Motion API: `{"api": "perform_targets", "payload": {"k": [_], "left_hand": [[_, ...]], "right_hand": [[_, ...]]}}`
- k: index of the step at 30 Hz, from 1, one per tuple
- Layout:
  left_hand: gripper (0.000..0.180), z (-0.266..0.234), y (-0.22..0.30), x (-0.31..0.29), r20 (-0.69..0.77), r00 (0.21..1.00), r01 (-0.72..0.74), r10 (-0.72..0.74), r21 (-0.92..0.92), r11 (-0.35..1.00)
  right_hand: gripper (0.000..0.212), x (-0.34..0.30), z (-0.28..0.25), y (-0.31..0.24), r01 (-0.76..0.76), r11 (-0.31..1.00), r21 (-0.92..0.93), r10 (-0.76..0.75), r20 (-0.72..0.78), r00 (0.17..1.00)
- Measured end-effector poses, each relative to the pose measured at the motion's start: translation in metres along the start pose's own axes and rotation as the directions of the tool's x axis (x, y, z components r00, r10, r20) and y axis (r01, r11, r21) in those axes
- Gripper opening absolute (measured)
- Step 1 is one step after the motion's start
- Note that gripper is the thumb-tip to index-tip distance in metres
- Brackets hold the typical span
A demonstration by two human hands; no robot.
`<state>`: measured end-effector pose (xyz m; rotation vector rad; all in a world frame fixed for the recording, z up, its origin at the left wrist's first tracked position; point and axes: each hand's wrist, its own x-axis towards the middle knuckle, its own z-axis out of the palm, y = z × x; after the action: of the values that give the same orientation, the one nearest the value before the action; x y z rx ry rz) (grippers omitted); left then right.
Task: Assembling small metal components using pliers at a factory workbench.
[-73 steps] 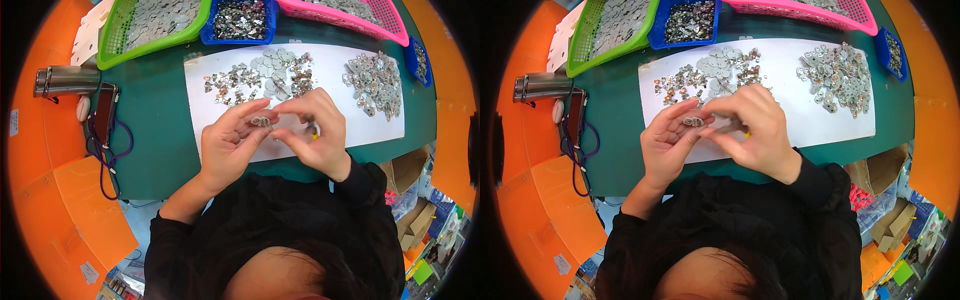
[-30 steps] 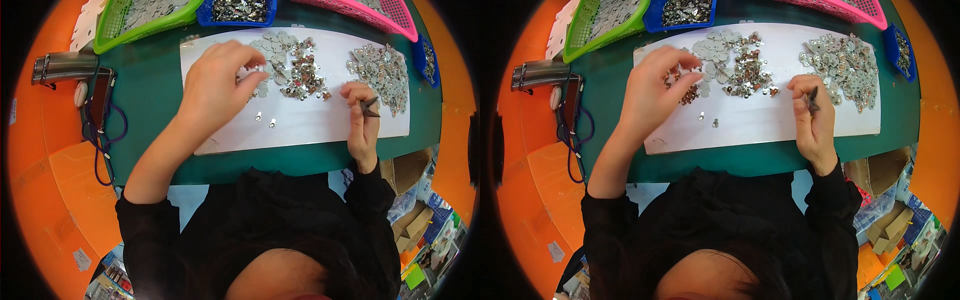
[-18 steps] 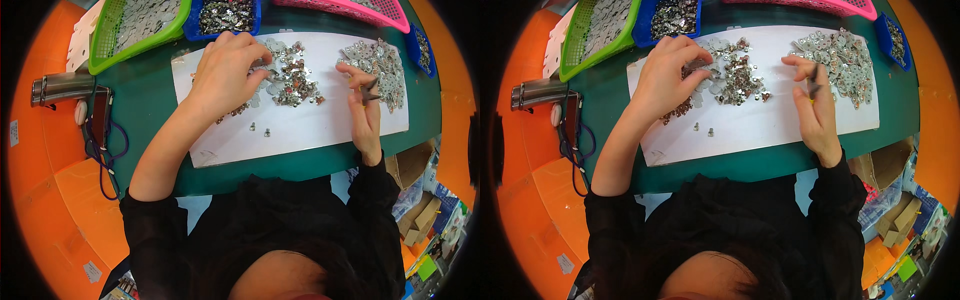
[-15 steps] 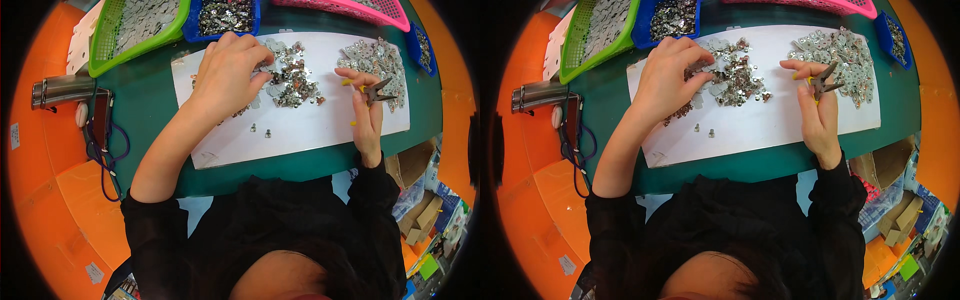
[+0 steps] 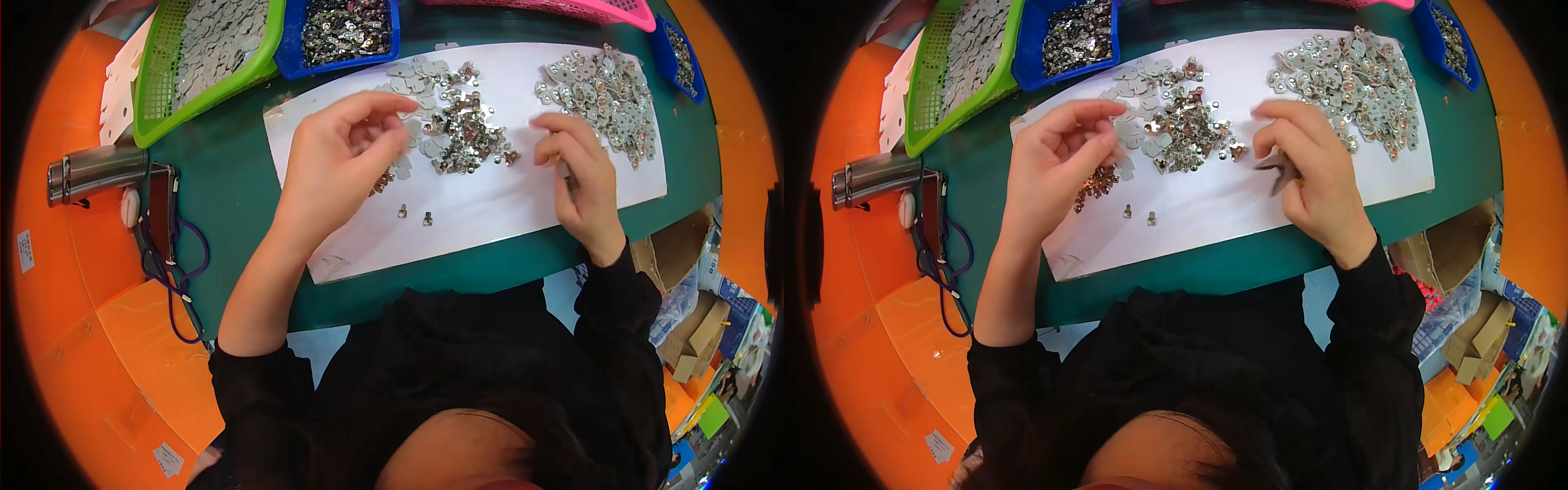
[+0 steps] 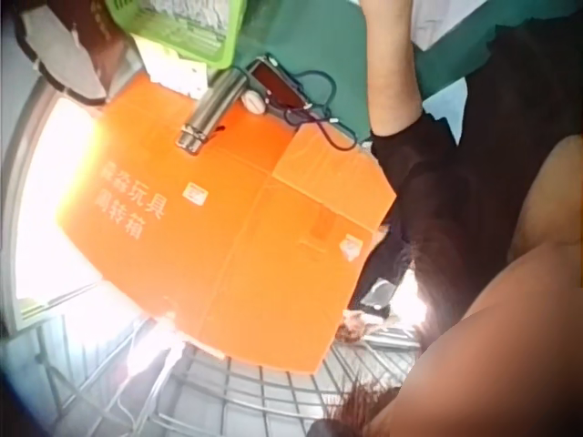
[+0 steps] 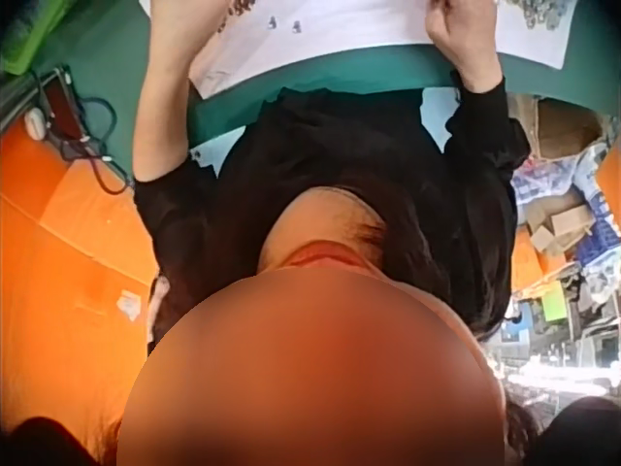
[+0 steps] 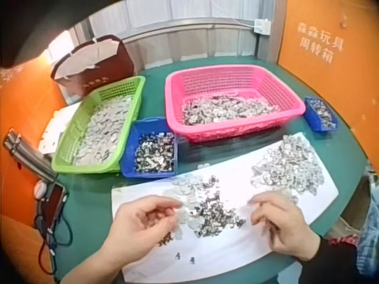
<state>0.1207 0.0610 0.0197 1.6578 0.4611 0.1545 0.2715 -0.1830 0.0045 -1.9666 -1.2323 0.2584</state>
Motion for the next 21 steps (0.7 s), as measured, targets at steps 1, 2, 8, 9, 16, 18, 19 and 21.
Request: {"api": "perform_targets", "payload": {"k": [1, 2, 8, 9, 16, 18, 19, 21], "left_hand": [[0.02, -0.001, 0.001, -0.006, -0.001, 1.0, 0.002, -0.002, -0.001, 1.0], [0.022, -0.002, 0.004, -0.012, 0.053, 0.993, 0.112, -0.103, -0.221, 0.969], [0.031, 0.002, 0.002, -0.04, 0.191, 0.941, 0.338, -0.281, -0.604, 0.722], [0.031, 0.005, 0.002, -0.043, 0.148, 0.949, 0.308, -0.277, -0.615, 0.726], [0.031, 0.023, -0.007, -0.057, 0.008, 0.975, 0.177, -0.221, -0.626, 0.759], [0.031, 0.025, -0.007, -0.058, 0.03, 0.972, 0.193, -0.234, -0.671, 0.716], [0.03, 0.025, -0.007, -0.059, 0.049, 0.968, 0.207, -0.246, -0.712, 0.671], [0.029, 0.028, -0.007, -0.061, 0.037, 0.97, 0.191, -0.24, -0.727, 0.659]], "right_hand": [[0.023, 0.0, 0.004, -0.001, 0.041, 0.999, -0.019, -0.041, -0.016, 0.999], [0.023, 0.002, 0.006, -0.003, 0.04, 0.999, -0.017, -0.041, -0.014, 0.999], [0.028, 0.008, 0.012, 0.003, 0.203, 0.935, -0.29, -0.21, 0.006, 0.978], [0.027, 0.009, 0.011, 0.004, 0.209, 0.931, -0.3, -0.217, 0.005, 0.976], [0.025, 0.012, 0.02, -0.032, 0.174, 0.975, 0.136, -0.161, -0.099, 0.982], [0.029, 0.02, 0.032, -0.049, 0.346, 0.935, 0.08, -0.339, -0.085, 0.937], [0.029, 0.022, 0.038, -0.052, 0.345, 0.936, 0.077, -0.338, -0.088, 0.937], [0.033, 0.025, 0.049, -0.054, 0.483, 0.872, -0.079, -0.49, -0.147, 0.859]]}}
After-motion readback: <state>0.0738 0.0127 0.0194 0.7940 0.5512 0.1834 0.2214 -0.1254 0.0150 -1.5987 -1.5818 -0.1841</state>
